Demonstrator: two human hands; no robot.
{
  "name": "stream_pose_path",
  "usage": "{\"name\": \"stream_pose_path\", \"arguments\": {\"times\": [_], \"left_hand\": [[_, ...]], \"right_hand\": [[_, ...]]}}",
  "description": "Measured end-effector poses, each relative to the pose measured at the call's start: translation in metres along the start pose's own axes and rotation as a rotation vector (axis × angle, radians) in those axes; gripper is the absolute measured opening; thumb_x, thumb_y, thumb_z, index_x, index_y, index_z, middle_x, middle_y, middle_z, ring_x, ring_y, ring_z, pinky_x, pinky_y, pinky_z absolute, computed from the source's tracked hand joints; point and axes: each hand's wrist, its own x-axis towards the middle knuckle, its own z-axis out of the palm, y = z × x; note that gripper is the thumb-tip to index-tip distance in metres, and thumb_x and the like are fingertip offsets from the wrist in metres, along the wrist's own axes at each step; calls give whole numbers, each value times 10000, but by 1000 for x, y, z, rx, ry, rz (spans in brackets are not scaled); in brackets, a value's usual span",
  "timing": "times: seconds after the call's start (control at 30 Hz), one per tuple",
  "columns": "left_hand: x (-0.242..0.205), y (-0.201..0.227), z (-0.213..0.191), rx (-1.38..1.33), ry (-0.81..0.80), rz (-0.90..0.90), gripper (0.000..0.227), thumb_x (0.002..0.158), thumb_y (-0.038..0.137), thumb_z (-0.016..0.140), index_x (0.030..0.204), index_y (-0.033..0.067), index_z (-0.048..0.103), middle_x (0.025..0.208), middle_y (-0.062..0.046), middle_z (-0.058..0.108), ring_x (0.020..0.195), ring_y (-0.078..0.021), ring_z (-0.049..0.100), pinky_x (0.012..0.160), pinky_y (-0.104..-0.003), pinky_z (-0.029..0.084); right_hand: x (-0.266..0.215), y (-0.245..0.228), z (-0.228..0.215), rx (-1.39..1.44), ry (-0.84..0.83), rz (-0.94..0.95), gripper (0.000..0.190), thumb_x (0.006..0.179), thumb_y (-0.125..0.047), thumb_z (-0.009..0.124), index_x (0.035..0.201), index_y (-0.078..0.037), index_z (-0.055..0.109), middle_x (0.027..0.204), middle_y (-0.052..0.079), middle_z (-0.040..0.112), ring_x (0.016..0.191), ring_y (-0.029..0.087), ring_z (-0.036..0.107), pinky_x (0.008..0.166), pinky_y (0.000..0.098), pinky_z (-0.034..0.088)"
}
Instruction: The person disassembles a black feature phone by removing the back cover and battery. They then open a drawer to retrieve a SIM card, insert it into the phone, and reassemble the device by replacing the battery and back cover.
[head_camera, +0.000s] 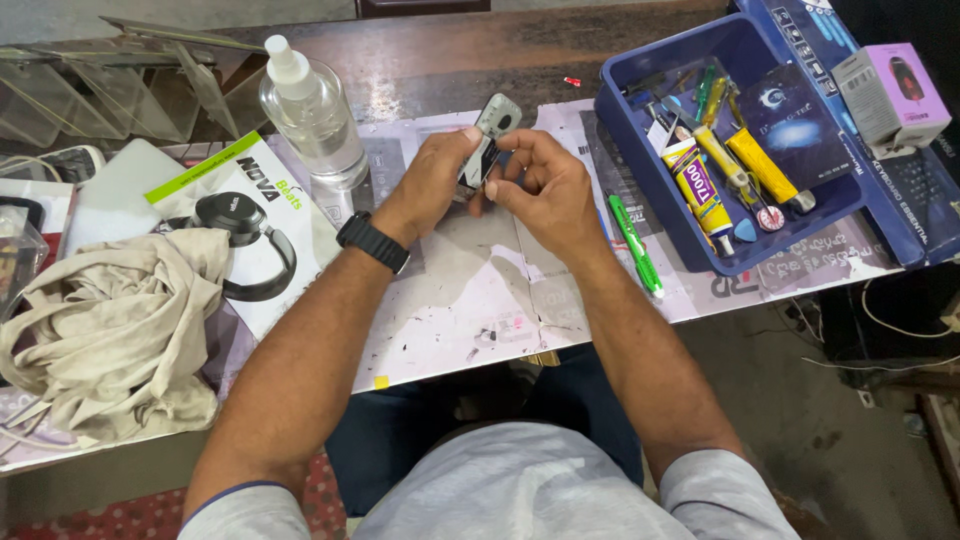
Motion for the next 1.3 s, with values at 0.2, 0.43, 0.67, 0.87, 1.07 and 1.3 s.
{"name": "stream_pose_path", "arguments": {"times": [0.2, 0.43, 0.67, 0.87, 1.07, 1.3], "left_hand": [[-1, -1, 3, 19, 10, 4, 456, 1055, 370, 413, 941, -8, 641, 767, -74, 663, 557, -162, 612, 516, -293, 513], [-2, 7, -1, -6, -16, 39, 478, 1062, 380, 399, 965, -17, 646, 775, -83, 662, 587, -162, 620, 538, -293, 534], [-1, 2, -1, 10, -5, 21, 459, 1057, 385, 415, 975, -1, 649, 789, -68, 658, 606, -146, 619, 496, -280, 525], [2, -12, -7, 32, -5, 4, 494, 1056, 397, 411, 896, 3, 663, 757, -72, 663, 578, -156, 617, 496, -293, 533], [4, -18, -4, 13, 11, 81, 497, 1100, 381, 434, 952, -19, 689, 847, -85, 670, 728, -149, 624, 639, -290, 524], [-3, 0, 7, -80, -34, 15, 430, 1064, 359, 408, 990, 1, 634, 796, -72, 647, 620, -163, 620, 514, -298, 519]], "right_hand": [[0, 0, 1, 5, 80, 19, 362, 872, 52, 771, 1204, 9, 632, 837, -35, 581, 614, -3, 470, 520, 186, 373], [-1, -4, 4, -234, 59, -190, 434, 842, 47, 799, 1244, 8, 640, 899, -15, 569, 605, 6, 423, 516, 184, 361], [0, 3, 2, -10, -1, -18, 414, 877, 54, 758, 1259, -4, 612, 867, -25, 600, 637, -10, 485, 549, 178, 395], [2, 3, -2, 54, -14, 46, 392, 852, 41, 783, 1199, -26, 613, 835, -42, 559, 648, -3, 471, 567, 174, 390], [0, 4, 6, -196, -21, -197, 302, 770, 12, 874, 969, -59, 657, 903, -11, 522, 667, 35, 409, 585, 208, 366], [-1, 2, 5, -201, 103, -180, 422, 806, 30, 832, 1152, -42, 602, 777, -33, 515, 586, 15, 355, 519, 206, 310]]}}
